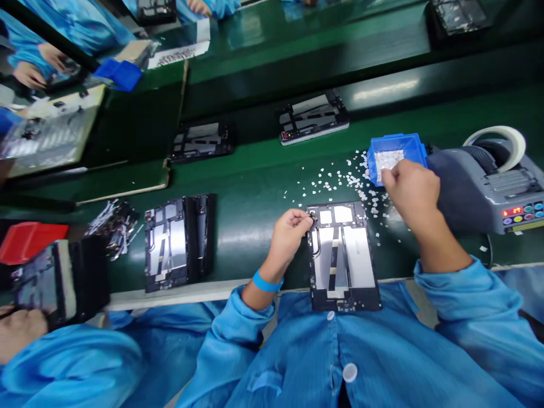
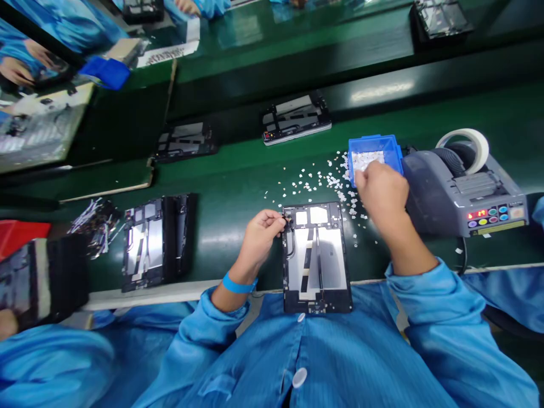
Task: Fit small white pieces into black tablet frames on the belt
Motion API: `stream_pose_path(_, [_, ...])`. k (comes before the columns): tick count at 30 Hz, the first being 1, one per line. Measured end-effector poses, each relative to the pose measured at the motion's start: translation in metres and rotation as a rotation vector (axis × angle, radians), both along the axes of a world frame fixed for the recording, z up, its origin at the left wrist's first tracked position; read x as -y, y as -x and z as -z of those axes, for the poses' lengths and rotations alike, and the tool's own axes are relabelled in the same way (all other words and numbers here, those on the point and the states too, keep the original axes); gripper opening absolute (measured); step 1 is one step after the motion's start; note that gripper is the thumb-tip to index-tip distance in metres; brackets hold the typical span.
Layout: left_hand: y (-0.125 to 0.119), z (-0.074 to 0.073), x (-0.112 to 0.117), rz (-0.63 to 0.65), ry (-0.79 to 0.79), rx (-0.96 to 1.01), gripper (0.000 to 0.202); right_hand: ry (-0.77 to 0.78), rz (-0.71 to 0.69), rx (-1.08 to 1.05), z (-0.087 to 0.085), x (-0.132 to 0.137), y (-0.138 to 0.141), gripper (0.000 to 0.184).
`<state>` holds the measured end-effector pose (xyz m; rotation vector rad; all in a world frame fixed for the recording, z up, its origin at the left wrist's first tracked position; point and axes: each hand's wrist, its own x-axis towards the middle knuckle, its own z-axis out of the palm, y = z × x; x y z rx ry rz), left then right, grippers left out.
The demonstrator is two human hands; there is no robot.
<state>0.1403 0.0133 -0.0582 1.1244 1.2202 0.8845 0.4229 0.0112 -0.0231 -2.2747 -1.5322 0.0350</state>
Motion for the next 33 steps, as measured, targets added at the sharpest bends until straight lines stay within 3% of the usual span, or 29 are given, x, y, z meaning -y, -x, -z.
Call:
stream_pose_path(1, [0.0,0.0,-0.001,-0.003,0.014,0.013,0.018,-0.005,-0.016,0.009,-0.001,0.003,-0.004,0.019])
stream_pose_path(3, [0.0,0.0,-0.001,-0.012,0.021,0.018,0.019,-0.034,-0.223,-0.069,0.0,0.014,0.011,0.016])
stream_pose_path(6, [-0.001,-0.003,0.002,-0.022,0.0,-0.001,0.02,-0.039,-0.552,-0.259,0.009,0.031,0.066,0.019])
stream_pose_path(9, [-0.002,-0.005,0.008,-0.028,-0.026,-0.035,0.018,-0.005,-0.592,-0.328,0.019,0.036,0.109,0.019])
stream_pose_path(11, [-0.002,-0.006,0.012,-0.042,-0.058,-0.081,0.015,0.018,-0.564,-0.332,0.022,0.032,0.119,0.017])
stream_pose_path(18, [-0.002,-0.007,0.021,-0.05,-0.196,-0.261,0.008,0.045,-0.524,-0.373,0.022,0.024,0.118,0.015])
stream_pose_path(21, [-0.002,-0.005,0.02,-0.03,-0.186,-0.229,0.009,0.048,-0.571,-0.39,0.021,0.018,0.116,0.014])
stream_pose_path(23, [-0.001,-0.002,0.017,-0.031,-0.135,-0.17,0.012,0.011,-0.558,-0.383,0.018,0.012,0.099,0.012])
stream_pose_path(25, [-0.001,0.001,0.014,-0.041,-0.092,-0.114,0.015,-0.053,-0.436,-0.339,0.012,0.005,0.066,0.01])
stream_pose_path(28, [0.001,0.0,0.011,-0.04,-0.076,-0.065,0.016,-0.109,-0.086,-0.2,-0.003,0.0,0.011,0.011])
stream_pose_path(30, [0.005,-0.005,0.011,-0.03,-0.091,-0.071,0.016,-0.076,0.008,-0.145,-0.011,0.003,-0.007,0.017])
stream_pose_path(33, [0.015,-0.013,0.013,-0.045,-0.162,-0.161,0.01,-0.019,-0.242,-0.232,-0.013,0.016,0.013,0.012])
